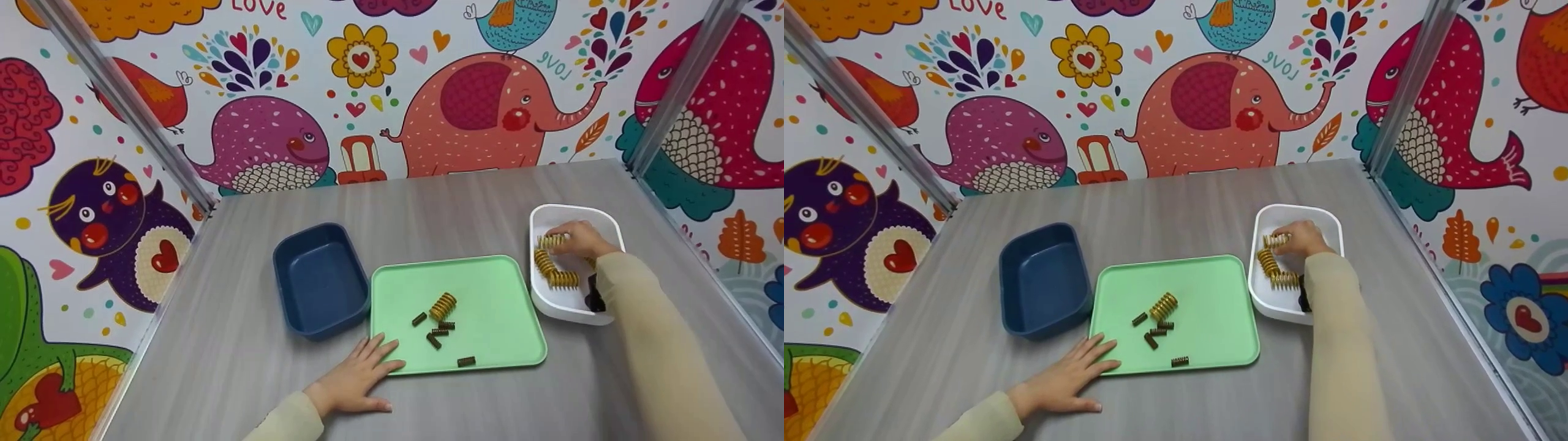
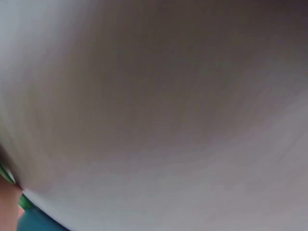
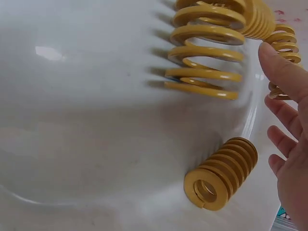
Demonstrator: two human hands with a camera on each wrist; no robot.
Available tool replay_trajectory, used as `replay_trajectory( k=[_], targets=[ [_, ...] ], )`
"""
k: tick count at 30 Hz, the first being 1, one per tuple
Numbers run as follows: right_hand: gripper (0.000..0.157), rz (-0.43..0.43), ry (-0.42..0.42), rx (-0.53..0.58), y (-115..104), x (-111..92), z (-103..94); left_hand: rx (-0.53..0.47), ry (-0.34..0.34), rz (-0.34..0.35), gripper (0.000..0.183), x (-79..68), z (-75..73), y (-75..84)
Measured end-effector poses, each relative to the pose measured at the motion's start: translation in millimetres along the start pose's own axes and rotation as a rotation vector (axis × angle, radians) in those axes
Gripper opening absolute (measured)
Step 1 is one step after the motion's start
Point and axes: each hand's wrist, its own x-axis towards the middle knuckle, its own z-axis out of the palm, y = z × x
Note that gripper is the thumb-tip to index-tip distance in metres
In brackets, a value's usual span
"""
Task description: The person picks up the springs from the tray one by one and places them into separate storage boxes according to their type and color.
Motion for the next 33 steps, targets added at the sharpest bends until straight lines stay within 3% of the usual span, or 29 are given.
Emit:
replay_trajectory(
  k=[11, 18, 22, 29, 33],
  targets=[
    [0.049, 0.064, -0.087, -0.058, 6, -2, 5.6, -0.007, 0.002, 0.002, 0.071, -1.8, -0.6, 1.0],
    [0.048, 0.023, -0.098, -0.102, 5, -4, 4.3, -0.001, 0.008, 0.006, 0.071, -1.5, -3.8, 2.7],
    [0.051, 0.076, -0.124, -0.059, 2, -5, 0.5, -0.011, 0.003, 0.01, 0.071, -1.0, -4.0, 2.1],
    [0.055, -0.034, -0.097, -0.062, -9, -10, -11.7, -0.031, -0.029, 0.0, 0.07, 0.1, -5.6, 1.2],
    [0.065, -0.056, -0.099, -0.001, -21, -13, -18.5, -0.037, -0.031, 0.003, 0.07, 0.2, -5.3, 0.3]
  ],
)
